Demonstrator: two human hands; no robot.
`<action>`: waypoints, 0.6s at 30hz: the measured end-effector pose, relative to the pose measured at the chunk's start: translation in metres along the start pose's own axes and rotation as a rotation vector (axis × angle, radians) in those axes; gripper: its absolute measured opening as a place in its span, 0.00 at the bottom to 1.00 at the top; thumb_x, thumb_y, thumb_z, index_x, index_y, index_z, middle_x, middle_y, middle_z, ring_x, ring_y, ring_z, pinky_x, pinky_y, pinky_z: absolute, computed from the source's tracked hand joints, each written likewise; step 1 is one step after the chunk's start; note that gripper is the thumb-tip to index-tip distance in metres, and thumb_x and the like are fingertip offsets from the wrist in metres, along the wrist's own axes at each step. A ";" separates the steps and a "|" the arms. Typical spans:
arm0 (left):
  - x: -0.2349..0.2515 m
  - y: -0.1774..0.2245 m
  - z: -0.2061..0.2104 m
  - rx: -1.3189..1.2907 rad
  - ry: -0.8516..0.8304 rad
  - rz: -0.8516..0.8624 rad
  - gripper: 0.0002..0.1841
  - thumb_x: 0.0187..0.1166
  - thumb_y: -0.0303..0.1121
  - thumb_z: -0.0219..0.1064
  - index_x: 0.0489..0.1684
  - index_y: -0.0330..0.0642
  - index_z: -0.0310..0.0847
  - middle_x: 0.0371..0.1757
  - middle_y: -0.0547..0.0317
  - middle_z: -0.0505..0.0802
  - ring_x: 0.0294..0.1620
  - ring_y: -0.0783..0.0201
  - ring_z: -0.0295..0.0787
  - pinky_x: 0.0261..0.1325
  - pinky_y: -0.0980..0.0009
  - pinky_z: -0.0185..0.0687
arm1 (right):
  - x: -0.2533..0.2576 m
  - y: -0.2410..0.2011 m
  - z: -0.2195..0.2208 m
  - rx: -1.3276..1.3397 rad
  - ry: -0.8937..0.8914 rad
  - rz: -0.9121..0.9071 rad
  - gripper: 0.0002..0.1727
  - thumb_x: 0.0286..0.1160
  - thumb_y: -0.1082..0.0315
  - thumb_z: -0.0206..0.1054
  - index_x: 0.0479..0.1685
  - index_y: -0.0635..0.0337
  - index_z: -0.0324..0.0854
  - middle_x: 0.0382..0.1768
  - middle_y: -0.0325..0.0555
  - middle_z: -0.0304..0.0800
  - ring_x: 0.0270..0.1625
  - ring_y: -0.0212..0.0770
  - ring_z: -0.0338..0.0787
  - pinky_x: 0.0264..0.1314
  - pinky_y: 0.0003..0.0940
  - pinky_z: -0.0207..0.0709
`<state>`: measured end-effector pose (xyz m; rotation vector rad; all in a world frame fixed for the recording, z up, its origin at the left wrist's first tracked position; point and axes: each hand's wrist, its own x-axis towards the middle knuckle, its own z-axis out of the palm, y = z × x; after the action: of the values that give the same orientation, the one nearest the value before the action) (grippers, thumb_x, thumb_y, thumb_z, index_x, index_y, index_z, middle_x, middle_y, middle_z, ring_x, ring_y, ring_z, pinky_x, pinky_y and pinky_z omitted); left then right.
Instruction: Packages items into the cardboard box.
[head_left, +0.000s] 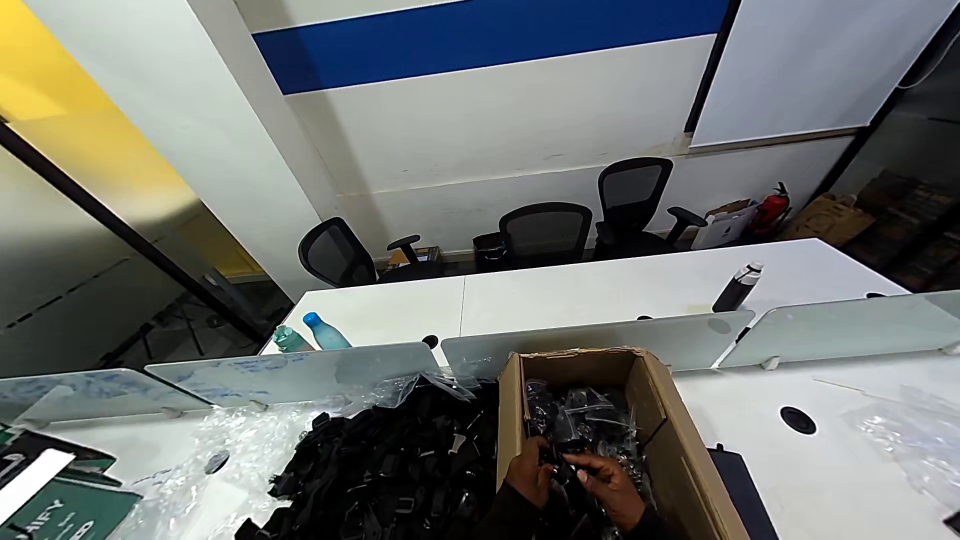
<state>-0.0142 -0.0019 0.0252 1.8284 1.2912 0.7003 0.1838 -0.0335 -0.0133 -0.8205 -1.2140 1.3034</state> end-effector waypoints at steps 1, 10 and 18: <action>0.001 0.000 0.001 0.013 0.006 0.004 0.22 0.75 0.23 0.65 0.68 0.25 0.76 0.53 0.34 0.93 0.49 0.44 0.95 0.58 0.47 0.89 | 0.000 -0.001 0.000 -0.011 0.002 0.001 0.16 0.73 0.69 0.69 0.57 0.63 0.91 0.57 0.42 0.96 0.59 0.30 0.92 0.67 0.32 0.84; 0.006 0.015 -0.001 -0.162 -0.060 -0.160 0.36 0.69 0.16 0.65 0.83 0.29 0.60 0.41 0.44 0.96 0.40 0.51 0.96 0.52 0.52 0.90 | 0.001 0.005 0.001 -0.214 0.057 -0.065 0.16 0.79 0.70 0.62 0.58 0.65 0.91 0.57 0.47 0.95 0.62 0.32 0.91 0.71 0.33 0.82; 0.005 0.013 0.001 -0.511 -0.103 -0.174 0.38 0.72 0.30 0.71 0.83 0.27 0.58 0.50 0.45 0.93 0.46 0.60 0.94 0.55 0.62 0.91 | 0.001 0.009 0.003 -0.392 0.083 -0.102 0.15 0.77 0.66 0.66 0.55 0.58 0.94 0.45 0.45 0.92 0.49 0.31 0.88 0.57 0.28 0.84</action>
<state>-0.0048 0.0002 0.0350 1.3061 1.0673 0.7473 0.1783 -0.0318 -0.0208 -1.0647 -1.4478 0.9511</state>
